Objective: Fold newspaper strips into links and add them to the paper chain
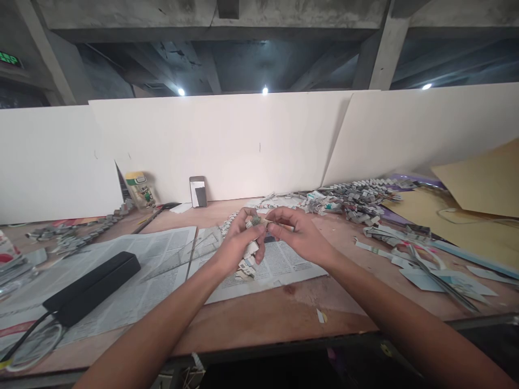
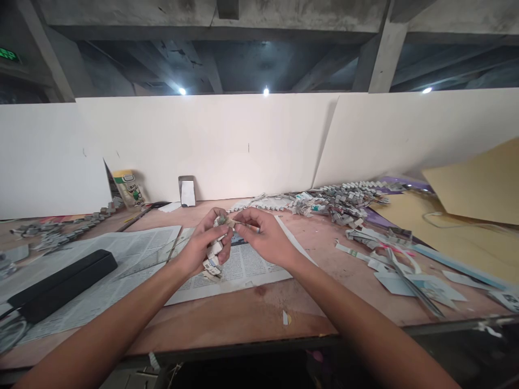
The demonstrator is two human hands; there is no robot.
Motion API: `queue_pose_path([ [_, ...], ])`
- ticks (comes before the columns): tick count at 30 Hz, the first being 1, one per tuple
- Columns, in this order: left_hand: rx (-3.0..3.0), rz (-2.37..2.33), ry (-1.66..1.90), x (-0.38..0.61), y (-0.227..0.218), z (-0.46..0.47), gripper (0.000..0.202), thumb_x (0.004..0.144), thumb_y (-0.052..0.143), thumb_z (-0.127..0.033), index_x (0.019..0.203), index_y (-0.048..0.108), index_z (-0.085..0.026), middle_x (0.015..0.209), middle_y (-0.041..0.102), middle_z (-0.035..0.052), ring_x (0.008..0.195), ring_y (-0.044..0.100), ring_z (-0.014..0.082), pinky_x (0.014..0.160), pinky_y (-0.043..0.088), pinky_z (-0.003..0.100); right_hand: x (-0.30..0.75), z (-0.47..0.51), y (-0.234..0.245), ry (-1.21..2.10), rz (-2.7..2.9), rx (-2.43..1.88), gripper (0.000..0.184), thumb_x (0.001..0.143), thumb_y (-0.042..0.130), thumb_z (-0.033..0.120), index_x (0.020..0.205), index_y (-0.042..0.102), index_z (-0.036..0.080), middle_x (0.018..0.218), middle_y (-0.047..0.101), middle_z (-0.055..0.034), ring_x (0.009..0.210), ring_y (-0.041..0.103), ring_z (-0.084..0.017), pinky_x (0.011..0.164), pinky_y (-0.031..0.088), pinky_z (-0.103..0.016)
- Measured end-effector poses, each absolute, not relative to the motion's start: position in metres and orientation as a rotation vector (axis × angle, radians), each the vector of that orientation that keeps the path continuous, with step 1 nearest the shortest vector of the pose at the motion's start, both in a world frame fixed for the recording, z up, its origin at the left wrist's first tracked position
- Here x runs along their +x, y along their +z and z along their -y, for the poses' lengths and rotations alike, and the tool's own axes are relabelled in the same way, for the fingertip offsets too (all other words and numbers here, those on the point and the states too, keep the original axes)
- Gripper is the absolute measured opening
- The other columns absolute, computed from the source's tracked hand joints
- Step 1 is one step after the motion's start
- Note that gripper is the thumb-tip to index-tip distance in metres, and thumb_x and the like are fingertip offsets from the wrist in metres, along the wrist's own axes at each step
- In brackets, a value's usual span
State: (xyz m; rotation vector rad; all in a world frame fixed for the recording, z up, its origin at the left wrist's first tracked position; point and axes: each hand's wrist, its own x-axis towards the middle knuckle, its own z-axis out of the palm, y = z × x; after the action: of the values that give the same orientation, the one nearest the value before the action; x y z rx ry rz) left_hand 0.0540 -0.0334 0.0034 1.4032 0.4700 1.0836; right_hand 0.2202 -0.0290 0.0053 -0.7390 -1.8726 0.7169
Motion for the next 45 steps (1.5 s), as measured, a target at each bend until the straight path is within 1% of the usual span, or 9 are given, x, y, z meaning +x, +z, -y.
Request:
queue_pose_path([
  [6,1.603,-0.545,1.242,0.057,0.001,0.033,0.012,0.083,0.053,-0.024,0.087,0.042,-0.02,0.058,0.053,-0.0045,0.053,0.054,0.012,0.051,0.04,0.022,0.215,0.031,-0.001,0.924,1.831,-0.634,0.016,0.089,0.048,0.035,0.086,0.044,0.019,0.065,0.05,0.003,0.059,0.05,-0.011,0.056,0.04,-0.025],
  [11,1.697,-0.656,1.413,0.056,0.0,0.032,0.005,0.081,0.054,-0.022,0.084,0.052,-0.018,0.07,0.054,-0.0022,0.059,0.053,0.0111,0.058,0.04,0.023,0.209,0.032,-0.002,0.935,1.803,-0.654,0.02,0.088,0.05,0.038,0.091,0.046,0.019,0.064,0.049,0.0041,0.054,0.047,-0.01,0.052,0.04,-0.024],
  [16,1.905,-0.773,1.534,0.053,-0.002,0.035,0.005,0.079,0.056,-0.022,0.081,0.057,-0.018,0.076,0.058,0.0009,0.067,0.051,0.0129,0.055,0.036,0.021,0.209,0.034,0.002,0.888,1.833,-0.734,0.032,0.087,0.048,0.04,0.066,0.047,0.017,0.058,0.047,0.0033,0.049,0.045,-0.008,0.048,0.038,-0.023],
  [19,1.991,-0.771,1.569,0.053,-0.003,0.037,0.008,0.08,0.056,-0.024,0.084,0.06,-0.019,0.082,0.061,0.0024,0.07,0.053,0.0139,0.058,0.038,0.022,0.209,0.034,0.0,0.803,1.826,-0.765,0.034,0.088,0.046,0.037,0.06,0.046,0.018,0.054,0.046,0.0031,0.048,0.045,-0.009,0.049,0.038,-0.024],
  [21,1.978,-0.757,1.567,0.053,-0.003,0.037,0.014,0.083,0.053,-0.028,0.083,0.063,-0.018,0.082,0.062,0.0032,0.072,0.054,0.0149,0.062,0.04,0.024,0.208,0.035,-0.002,0.697,1.806,-0.805,0.031,0.087,0.047,0.034,0.061,0.047,0.018,0.055,0.047,0.0027,0.05,0.044,-0.01,0.05,0.037,-0.024],
  [25,1.81,-0.837,1.436,0.05,0.005,0.031,0.032,0.084,0.053,-0.038,0.064,0.063,-0.015,0.066,0.06,0.0026,0.062,0.052,0.0131,0.059,0.04,0.024,0.203,0.04,-0.004,0.392,1.797,-0.883,0.021,0.081,0.051,0.025,0.062,0.05,0.017,0.058,0.047,0.0016,0.053,0.04,-0.01,0.052,0.034,-0.024],
  [30,1.8,-0.875,1.208,0.041,0.017,0.028,0.015,0.071,0.069,-0.029,0.076,0.065,-0.016,0.077,0.066,0.0037,0.069,0.059,0.0146,0.059,0.045,0.023,0.2,0.041,-0.006,0.278,1.805,-0.972,0.017,0.078,0.051,0.022,0.061,0.05,0.017,0.058,0.051,0.0009,0.053,0.041,-0.01,0.051,0.034,-0.024],
  [38,1.958,-1.014,1.205,0.037,0.016,0.028,0.005,0.07,0.066,-0.021,0.071,0.068,-0.016,0.078,0.069,0.0056,0.076,0.066,0.02,0.065,0.053,0.027,0.201,0.034,-0.014,0.195,1.846,-0.992,0.018,0.081,0.051,0.024,0.064,0.053,0.018,0.055,0.054,0.0007,0.051,0.047,-0.011,0.051,0.038,-0.024],
  [45,1.972,-0.938,1.298,0.039,0.016,0.028,0.006,0.072,0.066,-0.02,0.076,0.067,-0.016,0.083,0.069,0.005,0.078,0.066,0.0185,0.075,0.055,0.031,0.21,0.03,-0.017,0.056,1.876,-0.8,0.01,0.085,0.053,0.021,0.084,0.062,0.02,0.08,0.068,-0.0045,0.071,0.061,-0.016,0.065,0.047,-0.029],
])
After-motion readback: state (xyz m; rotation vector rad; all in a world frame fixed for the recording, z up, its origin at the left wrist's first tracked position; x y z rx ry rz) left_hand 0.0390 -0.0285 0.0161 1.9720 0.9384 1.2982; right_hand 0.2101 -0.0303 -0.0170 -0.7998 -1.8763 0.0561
